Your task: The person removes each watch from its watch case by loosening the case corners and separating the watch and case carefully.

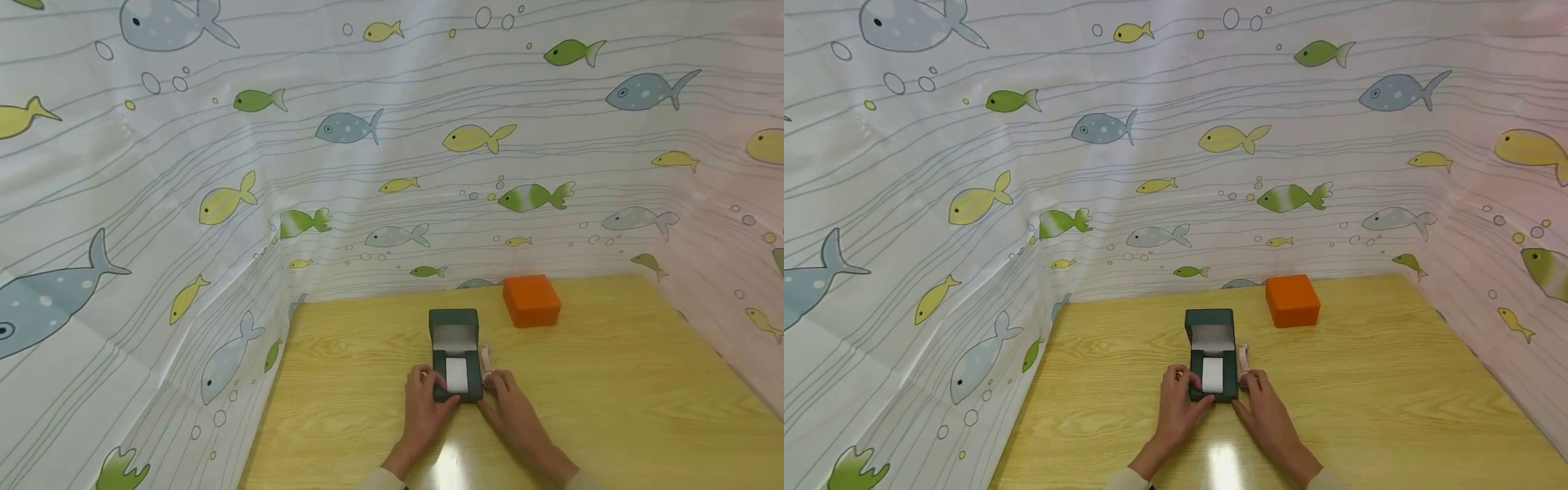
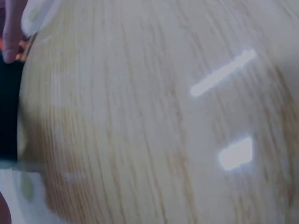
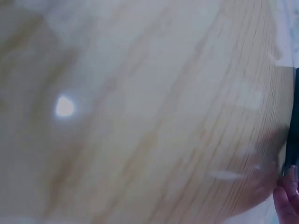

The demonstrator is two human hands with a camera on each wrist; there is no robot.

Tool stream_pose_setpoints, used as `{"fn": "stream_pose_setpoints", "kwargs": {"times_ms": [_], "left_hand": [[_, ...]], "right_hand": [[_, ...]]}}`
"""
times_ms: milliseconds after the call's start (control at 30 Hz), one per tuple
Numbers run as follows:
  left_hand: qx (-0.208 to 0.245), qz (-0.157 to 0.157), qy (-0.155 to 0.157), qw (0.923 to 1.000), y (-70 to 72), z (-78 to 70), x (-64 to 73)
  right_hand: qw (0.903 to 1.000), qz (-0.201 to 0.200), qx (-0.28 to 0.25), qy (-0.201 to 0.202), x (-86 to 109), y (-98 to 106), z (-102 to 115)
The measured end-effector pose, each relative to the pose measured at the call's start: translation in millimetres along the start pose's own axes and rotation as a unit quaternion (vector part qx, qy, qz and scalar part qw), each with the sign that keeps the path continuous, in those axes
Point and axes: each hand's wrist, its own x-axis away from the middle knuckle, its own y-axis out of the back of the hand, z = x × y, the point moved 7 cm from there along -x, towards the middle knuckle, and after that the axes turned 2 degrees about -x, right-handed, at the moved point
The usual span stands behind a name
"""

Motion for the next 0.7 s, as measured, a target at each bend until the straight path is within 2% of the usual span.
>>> {"fn": "stream_pose_setpoints", "kwargs": {"times_ms": [67, 233, 367, 467, 600, 700], "left_hand": [[-0.004, -0.007, -0.004, 1.0000, 0.6, -1.1, -1.1], [0.002, 0.023, 0.007, 0.9997, -2.5, -1.7, -2.4], [-0.012, 0.036, -0.011, 0.9992, -3.7, -6.6, -3.2], [-0.025, 0.049, -0.012, 0.9984, -4.6, -8.3, -4.9], [-0.027, 0.060, -0.002, 0.9978, -4.0, -7.1, -8.4], [-0.020, 0.055, -0.009, 0.9982, -3.9, -7.6, -12.7]], "right_hand": [[1.0000, 0.002, 0.001, 0.003, -1.7, -0.3, 0.4], [0.9998, 0.012, -0.016, -0.006, -6.0, -1.8, -3.0], [0.9993, 0.010, -0.026, -0.024, -11.6, 0.9, -8.5], [0.9993, 0.004, -0.021, -0.031, -15.4, 4.6, -10.3], [0.9997, -0.012, -0.014, -0.014, -20.3, 7.8, -8.3], [0.9995, -0.029, -0.004, 0.012, -25.2, 8.6, -6.8]]}}
